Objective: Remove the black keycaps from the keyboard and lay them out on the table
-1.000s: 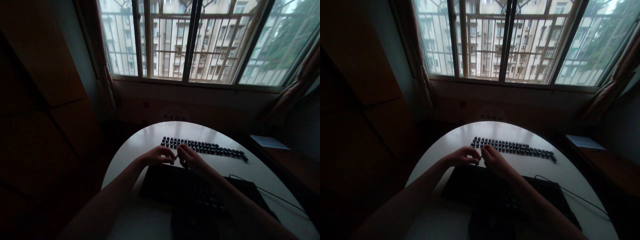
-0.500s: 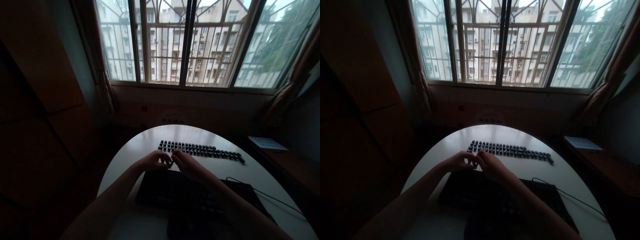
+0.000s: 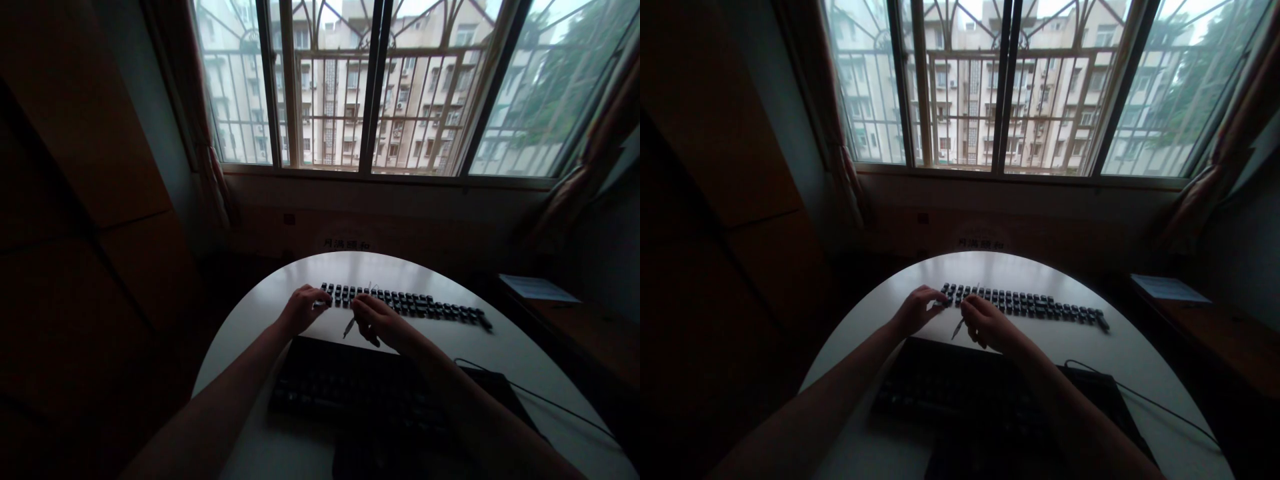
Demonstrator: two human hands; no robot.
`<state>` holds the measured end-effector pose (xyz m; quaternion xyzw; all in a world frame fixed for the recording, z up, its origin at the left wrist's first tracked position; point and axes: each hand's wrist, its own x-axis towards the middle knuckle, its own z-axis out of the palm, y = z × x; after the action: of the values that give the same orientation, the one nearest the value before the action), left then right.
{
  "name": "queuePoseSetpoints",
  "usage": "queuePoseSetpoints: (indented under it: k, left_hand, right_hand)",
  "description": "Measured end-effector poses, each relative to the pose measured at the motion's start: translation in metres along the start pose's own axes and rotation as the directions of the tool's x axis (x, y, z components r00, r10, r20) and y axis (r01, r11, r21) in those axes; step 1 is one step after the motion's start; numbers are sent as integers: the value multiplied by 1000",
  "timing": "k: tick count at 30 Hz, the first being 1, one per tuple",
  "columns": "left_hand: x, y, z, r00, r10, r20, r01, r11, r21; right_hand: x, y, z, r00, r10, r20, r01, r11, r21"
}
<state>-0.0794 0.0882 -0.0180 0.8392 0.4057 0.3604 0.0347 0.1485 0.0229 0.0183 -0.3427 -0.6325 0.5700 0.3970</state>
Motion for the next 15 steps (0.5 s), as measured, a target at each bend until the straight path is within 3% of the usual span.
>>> queuePoseSetpoints:
  k: [6, 11, 15]
  left_hand:
    - [4, -2, 13, 986, 54, 156, -84, 977, 195]
    - [4, -2, 12, 968, 45, 248, -99, 973, 208]
    - [5, -1, 11, 967, 23, 255, -78, 975, 208]
  right_hand:
    - [1, -3, -11, 999, 28, -42, -21, 989, 147]
    - [2, 0, -12, 998, 25, -60, -18, 993, 117]
    - [1, -2, -12, 996, 25, -90, -14, 992, 123]
